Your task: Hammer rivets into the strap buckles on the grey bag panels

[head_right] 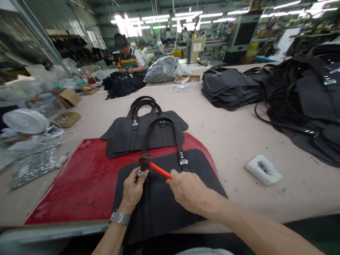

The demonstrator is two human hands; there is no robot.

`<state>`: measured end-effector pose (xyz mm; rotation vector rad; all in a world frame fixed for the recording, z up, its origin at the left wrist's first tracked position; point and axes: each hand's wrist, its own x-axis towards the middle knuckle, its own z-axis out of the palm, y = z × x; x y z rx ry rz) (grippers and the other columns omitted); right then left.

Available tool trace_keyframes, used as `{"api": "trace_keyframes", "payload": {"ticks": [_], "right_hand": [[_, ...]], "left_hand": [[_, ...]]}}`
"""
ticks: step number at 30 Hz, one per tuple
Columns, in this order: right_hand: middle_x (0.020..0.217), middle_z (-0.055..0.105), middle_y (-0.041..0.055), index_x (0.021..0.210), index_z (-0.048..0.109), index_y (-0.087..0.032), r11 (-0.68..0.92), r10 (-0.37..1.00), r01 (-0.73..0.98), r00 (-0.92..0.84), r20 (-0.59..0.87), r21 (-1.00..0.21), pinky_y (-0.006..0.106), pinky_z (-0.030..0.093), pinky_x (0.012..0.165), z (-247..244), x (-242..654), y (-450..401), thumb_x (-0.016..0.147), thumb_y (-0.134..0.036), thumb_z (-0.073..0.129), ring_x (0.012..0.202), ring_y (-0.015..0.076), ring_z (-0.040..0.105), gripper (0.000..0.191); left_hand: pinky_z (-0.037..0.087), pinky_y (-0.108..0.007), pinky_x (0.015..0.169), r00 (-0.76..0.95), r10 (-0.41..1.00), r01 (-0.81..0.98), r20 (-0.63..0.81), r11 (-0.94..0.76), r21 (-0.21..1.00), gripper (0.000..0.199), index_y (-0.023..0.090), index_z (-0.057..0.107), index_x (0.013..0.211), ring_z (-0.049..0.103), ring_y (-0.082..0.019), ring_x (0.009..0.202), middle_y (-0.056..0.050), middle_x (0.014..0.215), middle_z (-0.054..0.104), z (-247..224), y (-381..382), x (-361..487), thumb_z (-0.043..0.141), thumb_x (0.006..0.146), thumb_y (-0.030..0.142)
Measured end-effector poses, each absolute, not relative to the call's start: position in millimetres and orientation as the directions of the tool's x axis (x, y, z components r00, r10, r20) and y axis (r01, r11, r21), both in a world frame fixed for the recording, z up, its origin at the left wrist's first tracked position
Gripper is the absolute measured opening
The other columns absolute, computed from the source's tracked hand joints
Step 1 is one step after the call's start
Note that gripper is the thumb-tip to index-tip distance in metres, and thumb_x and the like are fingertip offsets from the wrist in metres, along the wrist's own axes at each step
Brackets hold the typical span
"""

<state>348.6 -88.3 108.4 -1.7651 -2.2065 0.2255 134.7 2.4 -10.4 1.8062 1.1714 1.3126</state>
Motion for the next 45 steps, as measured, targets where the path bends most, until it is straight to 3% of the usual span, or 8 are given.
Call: {"api": "trace_keyframes", "payload": {"ticks": [4, 8, 14, 19, 26, 31, 38, 45], "right_hand": [[0.061, 0.049, -0.0016, 0.079, 0.047, -0.020, 0.019, 0.997, 0.854, 0.021, 0.070, -0.519, 0.025, 0.023, 0.050, 93, 403, -87, 0.097, -0.039, 0.041, 0.051, 0.0119, 0.042, 0.027], [0.058, 0.040, -0.0056, 0.077, 0.042, -0.022, -0.314, 0.940, 0.469, 0.274, -0.202, -0.826, 0.022, 0.027, 0.040, 66, 473, -95, 0.095, -0.053, 0.035, 0.041, 0.0105, 0.036, 0.037], [0.079, 0.058, 0.0120, 0.080, 0.052, -0.016, -0.458, 0.825, 0.603, 0.562, -0.059, -0.654, 0.033, 0.046, 0.060, 21, 531, -102, 0.087, -0.038, 0.056, 0.068, 0.0218, 0.057, 0.023], [0.132, 0.051, 0.0191, 0.119, 0.057, -0.015, -0.075, 0.890, 0.922, 0.234, 0.391, -0.380, 0.051, 0.034, 0.103, 45, 440, -78, 0.089, -0.029, 0.055, 0.123, 0.0337, 0.045, 0.033], [0.147, 0.040, 0.0179, 0.143, 0.038, -0.011, 0.323, 0.926, 0.850, -0.194, 0.324, -0.415, 0.059, 0.021, 0.113, 26, 291, -32, 0.086, -0.043, 0.057, 0.135, 0.0333, 0.034, 0.068], [0.153, 0.032, 0.0184, 0.149, 0.030, -0.009, 0.377, 0.913, 0.852, -0.276, 0.300, -0.364, 0.062, 0.013, 0.116, -6, 278, -27, 0.094, -0.044, 0.044, 0.144, 0.0361, 0.018, 0.067], [0.158, 0.023, 0.0154, 0.151, 0.030, -0.016, 0.392, 0.915, 0.843, -0.316, 0.250, -0.368, 0.061, 0.013, 0.117, -5, 281, -27, 0.096, -0.048, 0.040, 0.146, 0.0355, 0.017, 0.064], [0.153, 0.034, 0.0155, 0.145, 0.038, -0.014, 0.355, 0.922, 0.843, -0.244, 0.301, -0.404, 0.058, 0.014, 0.118, -3, 281, -29, 0.091, -0.046, 0.052, 0.143, 0.0345, 0.024, 0.065]], "left_hand": [[0.051, -0.027, 0.080, 0.109, 0.898, 0.279, 0.427, -0.440, 0.854, 0.018, 0.019, 0.064, 0.099, 0.066, -0.018, 0.088, -0.005, 0.094, 0.071, -12, 4, 135, 0.061, 0.089, 0.034], [0.052, -0.027, 0.081, 0.113, 0.905, 0.259, 0.409, -0.425, 0.868, 0.019, 0.019, 0.063, 0.102, 0.067, -0.017, 0.087, -0.004, 0.095, 0.070, -14, 5, 134, 0.062, 0.089, 0.033], [0.052, -0.033, 0.091, 0.086, 0.925, 0.225, 0.370, -0.379, 0.898, 0.028, 0.018, 0.061, 0.108, 0.068, -0.020, 0.095, -0.008, 0.102, 0.071, -17, 4, 135, 0.065, 0.087, 0.036], [0.052, -0.031, 0.089, -0.041, 0.945, 0.204, 0.325, -0.310, 0.928, 0.031, 0.018, 0.061, 0.106, 0.067, -0.018, 0.093, -0.007, 0.099, 0.070, -8, 1, 148, 0.070, 0.083, 0.037], [0.053, -0.027, 0.076, -0.233, 0.940, 0.129, 0.250, -0.225, 0.966, 0.038, 0.017, 0.062, 0.108, 0.065, -0.015, 0.081, -0.005, 0.097, 0.067, -11, 0, 164, 0.070, 0.081, 0.042], [0.050, -0.025, 0.066, -0.118, 0.959, 0.194, 0.257, -0.232, 0.953, 0.027, 0.016, 0.065, 0.097, 0.061, -0.014, 0.070, -0.003, 0.082, 0.066, 2, 10, 165, 0.068, 0.081, 0.038], [0.050, -0.033, 0.055, 0.563, 0.799, 0.162, 0.209, -0.354, 0.921, 0.018, 0.023, 0.071, 0.072, 0.060, -0.021, 0.057, -0.004, 0.063, 0.064, 83, -22, 136, 0.069, 0.078, 0.040], [0.054, -0.036, 0.063, 0.280, 0.900, 0.418, 0.334, -0.428, 0.801, 0.027, 0.025, 0.071, 0.083, 0.066, -0.026, 0.072, -0.006, 0.071, 0.066, 82, 4, 122, 0.071, 0.076, 0.051]]}}
